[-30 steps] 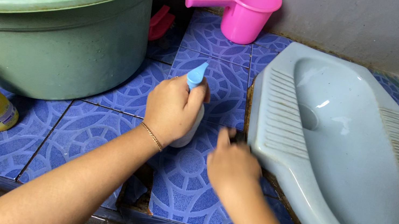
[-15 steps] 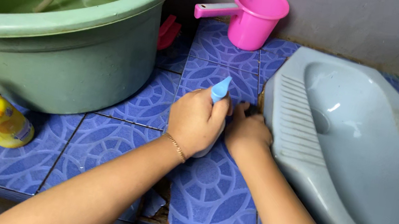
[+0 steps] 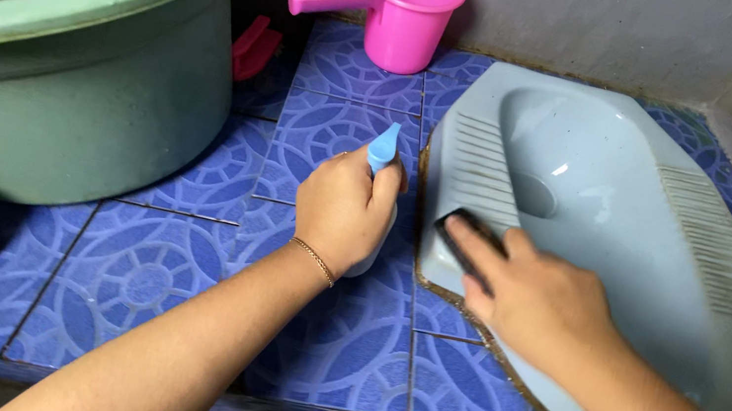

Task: The person scrubs a squat toilet with a black scrubbing pad while holding a blue pump bottle. They clean the footrests and the inner bowl of the toilet throughout the video.

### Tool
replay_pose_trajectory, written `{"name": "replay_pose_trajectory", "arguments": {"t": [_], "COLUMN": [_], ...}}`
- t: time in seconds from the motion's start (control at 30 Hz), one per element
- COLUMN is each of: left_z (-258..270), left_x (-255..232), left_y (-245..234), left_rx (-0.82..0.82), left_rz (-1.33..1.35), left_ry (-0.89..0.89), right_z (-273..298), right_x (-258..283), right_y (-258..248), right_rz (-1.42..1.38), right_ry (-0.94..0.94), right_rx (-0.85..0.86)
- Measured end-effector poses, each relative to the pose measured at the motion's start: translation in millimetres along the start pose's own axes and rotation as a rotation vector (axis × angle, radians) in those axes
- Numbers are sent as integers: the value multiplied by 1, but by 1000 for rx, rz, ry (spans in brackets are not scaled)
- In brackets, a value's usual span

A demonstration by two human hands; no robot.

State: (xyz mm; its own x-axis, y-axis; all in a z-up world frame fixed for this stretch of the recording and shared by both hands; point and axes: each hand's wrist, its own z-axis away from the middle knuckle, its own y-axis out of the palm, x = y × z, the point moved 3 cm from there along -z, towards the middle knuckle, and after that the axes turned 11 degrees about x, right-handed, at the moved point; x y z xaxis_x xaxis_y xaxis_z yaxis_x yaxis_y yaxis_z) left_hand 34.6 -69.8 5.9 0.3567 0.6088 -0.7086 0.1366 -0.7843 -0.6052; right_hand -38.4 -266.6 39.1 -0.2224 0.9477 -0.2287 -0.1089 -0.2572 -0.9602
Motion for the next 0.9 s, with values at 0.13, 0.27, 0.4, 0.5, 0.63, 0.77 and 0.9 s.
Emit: {"name": "replay_pose_trajectory", "arguments": {"t": [0.13, 0.27, 0.4, 0.5, 0.63, 0.77, 0.9], "left_z": [-3, -8, -12, -16, -22, -24, -25], "left_x": [-8, -11, -15, -16, -22, -23, -23], "left_y": [12, 22, 29, 34, 40, 42, 43], "left_rx": [-59, -80, -122, -107, -127, -152, -165], "left_rz": [-18, -41, -93, -84, -74, -95, -93], "left_ry": [35, 19, 14, -41, 9, -5, 5], "right_z": [-32, -26, -62, -79, -70, -127, -148], "right_x": [-42, -31, -58, -64, -41, -79, -80], "right_y": [11, 26, 19, 22, 37, 26, 26], "right_rz": [-247, -194, -204, -213, -180, -191, -238], "right_ry": [42, -186, -60, -56, -279, 21, 40], "right_rx": [-138, -173, -123, -180, -160, -86, -124]}}
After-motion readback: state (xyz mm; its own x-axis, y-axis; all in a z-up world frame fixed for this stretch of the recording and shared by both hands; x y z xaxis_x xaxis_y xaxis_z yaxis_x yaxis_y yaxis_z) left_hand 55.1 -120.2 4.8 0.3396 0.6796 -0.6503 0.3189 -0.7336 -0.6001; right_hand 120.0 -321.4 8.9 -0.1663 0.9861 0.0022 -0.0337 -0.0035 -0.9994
